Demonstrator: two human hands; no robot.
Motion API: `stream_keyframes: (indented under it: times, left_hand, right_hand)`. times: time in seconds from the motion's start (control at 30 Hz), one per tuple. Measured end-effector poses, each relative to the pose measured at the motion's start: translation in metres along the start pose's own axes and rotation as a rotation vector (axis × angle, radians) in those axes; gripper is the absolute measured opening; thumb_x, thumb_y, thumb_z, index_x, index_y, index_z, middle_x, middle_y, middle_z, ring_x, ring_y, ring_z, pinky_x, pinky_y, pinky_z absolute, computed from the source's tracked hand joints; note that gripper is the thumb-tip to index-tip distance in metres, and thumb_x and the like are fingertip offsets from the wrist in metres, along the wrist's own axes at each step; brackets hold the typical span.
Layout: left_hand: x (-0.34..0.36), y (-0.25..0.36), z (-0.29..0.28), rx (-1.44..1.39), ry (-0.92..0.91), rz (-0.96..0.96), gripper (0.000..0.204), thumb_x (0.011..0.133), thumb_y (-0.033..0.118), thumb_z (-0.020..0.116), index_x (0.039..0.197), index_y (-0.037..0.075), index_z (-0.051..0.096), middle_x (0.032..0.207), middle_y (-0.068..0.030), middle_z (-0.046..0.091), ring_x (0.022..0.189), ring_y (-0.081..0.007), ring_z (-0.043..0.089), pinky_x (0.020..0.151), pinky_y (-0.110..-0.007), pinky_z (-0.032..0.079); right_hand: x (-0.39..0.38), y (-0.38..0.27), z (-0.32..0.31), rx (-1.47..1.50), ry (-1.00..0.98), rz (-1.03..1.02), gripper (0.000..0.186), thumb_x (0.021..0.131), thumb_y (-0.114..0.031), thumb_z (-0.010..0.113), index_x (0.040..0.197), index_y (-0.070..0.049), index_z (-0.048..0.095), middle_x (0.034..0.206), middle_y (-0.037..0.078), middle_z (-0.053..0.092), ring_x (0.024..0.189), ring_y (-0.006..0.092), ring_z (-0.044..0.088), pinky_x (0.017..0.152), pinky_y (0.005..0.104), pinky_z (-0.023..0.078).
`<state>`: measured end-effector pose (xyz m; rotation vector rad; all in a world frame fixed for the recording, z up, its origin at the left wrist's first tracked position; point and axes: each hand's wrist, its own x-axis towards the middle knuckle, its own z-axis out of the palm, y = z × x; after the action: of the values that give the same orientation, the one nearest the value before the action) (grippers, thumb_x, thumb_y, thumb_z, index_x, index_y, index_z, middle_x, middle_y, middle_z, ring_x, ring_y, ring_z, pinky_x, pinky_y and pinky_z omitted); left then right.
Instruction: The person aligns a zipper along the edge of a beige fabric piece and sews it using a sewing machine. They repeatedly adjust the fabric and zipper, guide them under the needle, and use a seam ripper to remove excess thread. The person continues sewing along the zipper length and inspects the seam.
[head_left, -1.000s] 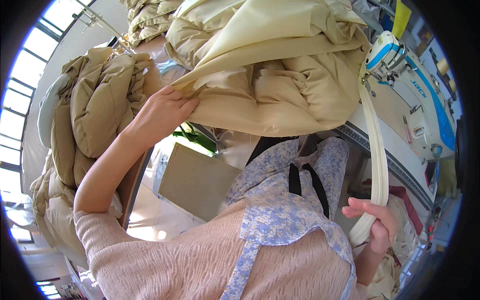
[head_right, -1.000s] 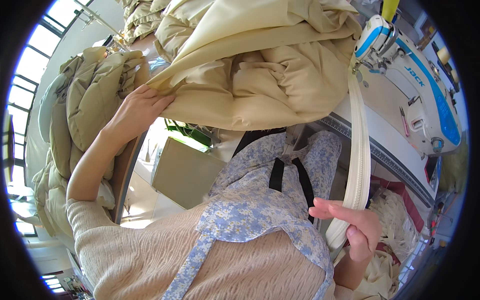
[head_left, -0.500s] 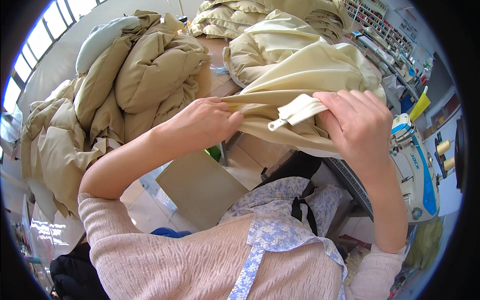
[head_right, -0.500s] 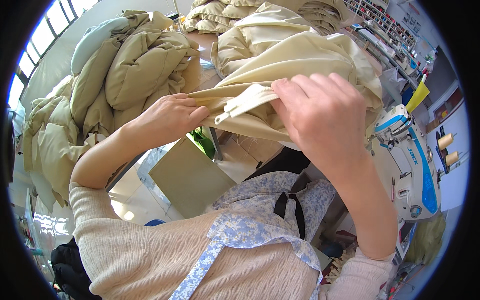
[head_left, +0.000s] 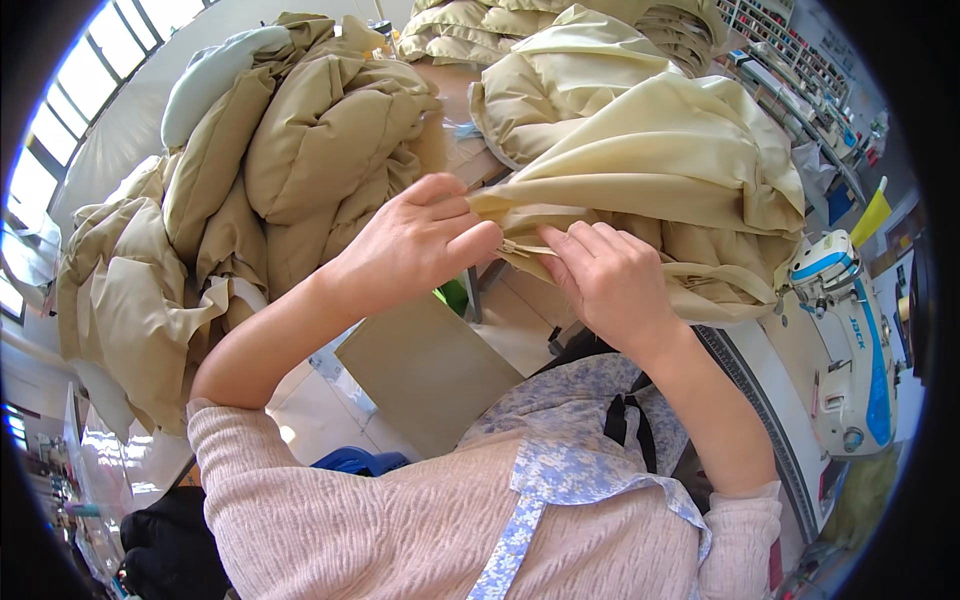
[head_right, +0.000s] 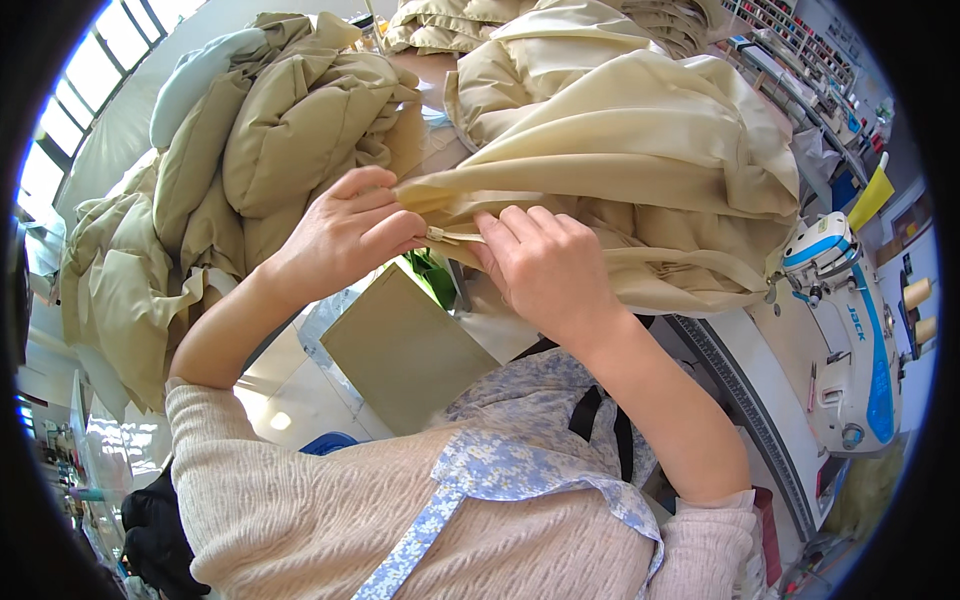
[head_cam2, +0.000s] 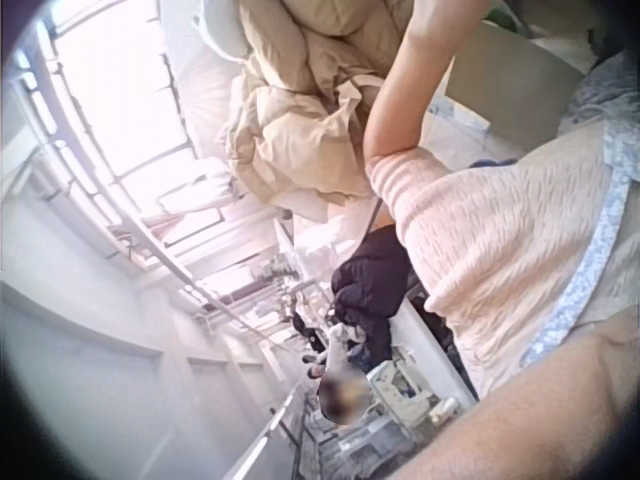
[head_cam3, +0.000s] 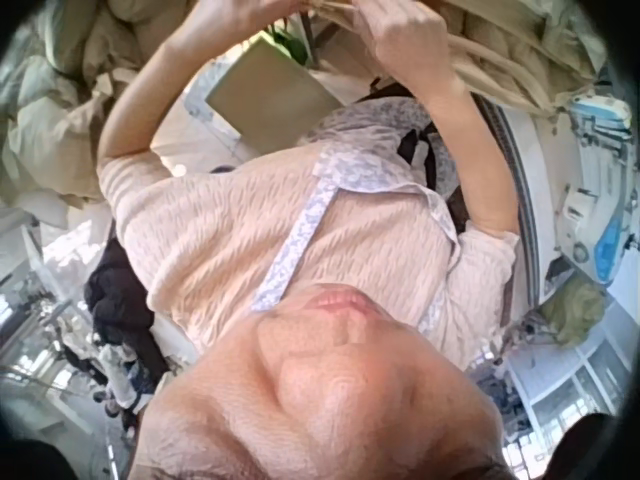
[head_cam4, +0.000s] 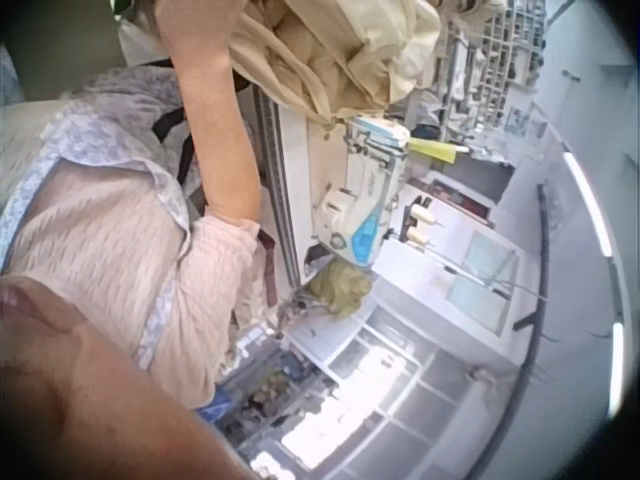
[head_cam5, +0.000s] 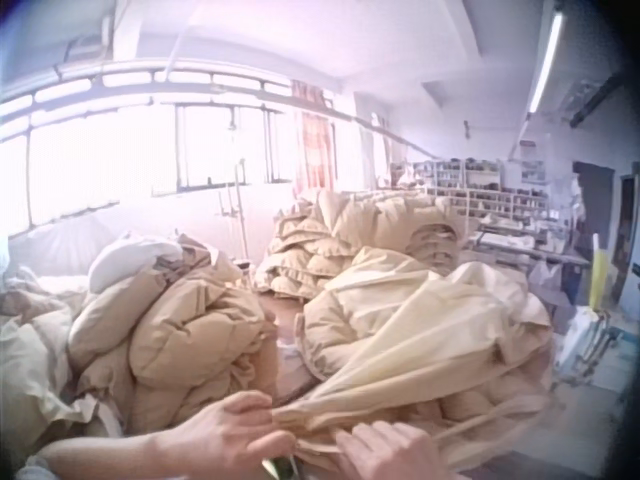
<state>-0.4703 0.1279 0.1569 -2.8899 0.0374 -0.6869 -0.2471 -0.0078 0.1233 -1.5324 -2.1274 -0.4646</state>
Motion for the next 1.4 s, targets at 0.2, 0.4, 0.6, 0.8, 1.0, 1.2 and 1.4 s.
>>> stream_keyframes:
  times: [0.2, 0.4, 0.6, 0.8, 1.0, 1.2, 1.4]
  left_hand:
    - [-0.005, -0.002, 0.007, -0.023, 0.130, -0.005, 0.023, 0.091, 0.019, 0.075, 0.103, 0.011, 0.058, 0.081, 0.0011, 0.065, 0.077, -0.0172, 0.062, 0.086, -0.034, 0.045]
    - [-0.012, -0.001, 0.009, 0.047, 0.173, -0.031, 0.045, 0.090, 0.024, 0.077, 0.131, 0.013, 0.061, 0.082, 0.0033, 0.065, 0.076, -0.0141, 0.062, 0.075, -0.031, 0.044]
    - [-0.012, 0.000, 0.008, 0.044, 0.181, -0.022, 0.049, 0.089, 0.028, 0.078, 0.133, 0.014, 0.062, 0.080, 0.0044, 0.064, 0.075, -0.0126, 0.061, 0.074, -0.029, 0.044]
    - [-0.012, 0.002, 0.002, 0.066, 0.156, -0.025, 0.053, 0.079, 0.027, 0.086, 0.126, 0.012, 0.067, 0.098, 0.0028, 0.074, 0.080, -0.0122, 0.069, 0.075, -0.029, 0.047]
    - [-0.015, 0.001, 0.003, 0.158, 0.209, 0.118, 0.056, 0.082, 0.017, 0.080, 0.134, 0.006, 0.062, 0.086, 0.0041, 0.067, 0.077, -0.0110, 0.063, 0.070, -0.028, 0.043]
    - [-0.018, 0.000, 0.005, 0.186, 0.251, 0.181, 0.046, 0.082, 0.015, 0.082, 0.123, 0.005, 0.064, 0.091, -0.0020, 0.075, 0.086, -0.0169, 0.071, 0.074, -0.031, 0.046]
    - [-0.018, -0.001, 0.004, 0.185, 0.267, 0.216, 0.037, 0.084, 0.012, 0.077, 0.119, 0.006, 0.065, 0.093, -0.0032, 0.076, 0.087, -0.0184, 0.071, 0.077, -0.031, 0.046]
  right_hand:
    - [-0.010, -0.001, 0.001, 0.068, 0.040, -0.047, 0.031, 0.084, -0.019, 0.078, 0.109, -0.003, 0.071, 0.089, 0.007, 0.062, 0.081, 0.0259, 0.063, 0.070, 0.0384, 0.055]
    - [-0.009, -0.002, 0.005, 0.028, 0.049, -0.067, 0.024, 0.081, -0.018, 0.077, 0.100, -0.005, 0.071, 0.085, 0.004, 0.061, 0.082, 0.0203, 0.064, 0.069, 0.0336, 0.055]
    - [-0.003, -0.009, 0.002, 0.017, 0.044, -0.130, 0.025, 0.085, -0.015, 0.072, 0.106, -0.003, 0.072, 0.090, 0.004, 0.062, 0.085, 0.0188, 0.064, 0.071, 0.0319, 0.055]
    - [-0.001, -0.012, 0.003, -0.001, 0.030, -0.136, 0.028, 0.087, -0.013, 0.067, 0.112, 0.000, 0.070, 0.092, 0.004, 0.062, 0.086, 0.0187, 0.064, 0.072, 0.0315, 0.055]
    - [-0.003, -0.017, 0.003, -0.014, 0.048, -0.152, 0.038, 0.085, -0.012, 0.063, 0.121, 0.001, 0.068, 0.096, 0.005, 0.060, 0.087, 0.0178, 0.063, 0.071, 0.0307, 0.054]
    - [-0.007, -0.023, 0.001, -0.011, 0.006, -0.116, 0.049, 0.087, -0.012, 0.062, 0.134, -0.002, 0.064, 0.101, 0.007, 0.059, 0.083, 0.0230, 0.060, 0.069, 0.0355, 0.054]
    - [-0.007, -0.029, 0.001, -0.077, -0.004, -0.092, 0.058, 0.087, -0.013, 0.062, 0.144, -0.004, 0.058, 0.101, 0.005, 0.056, 0.084, 0.0211, 0.057, 0.069, 0.0336, 0.052]
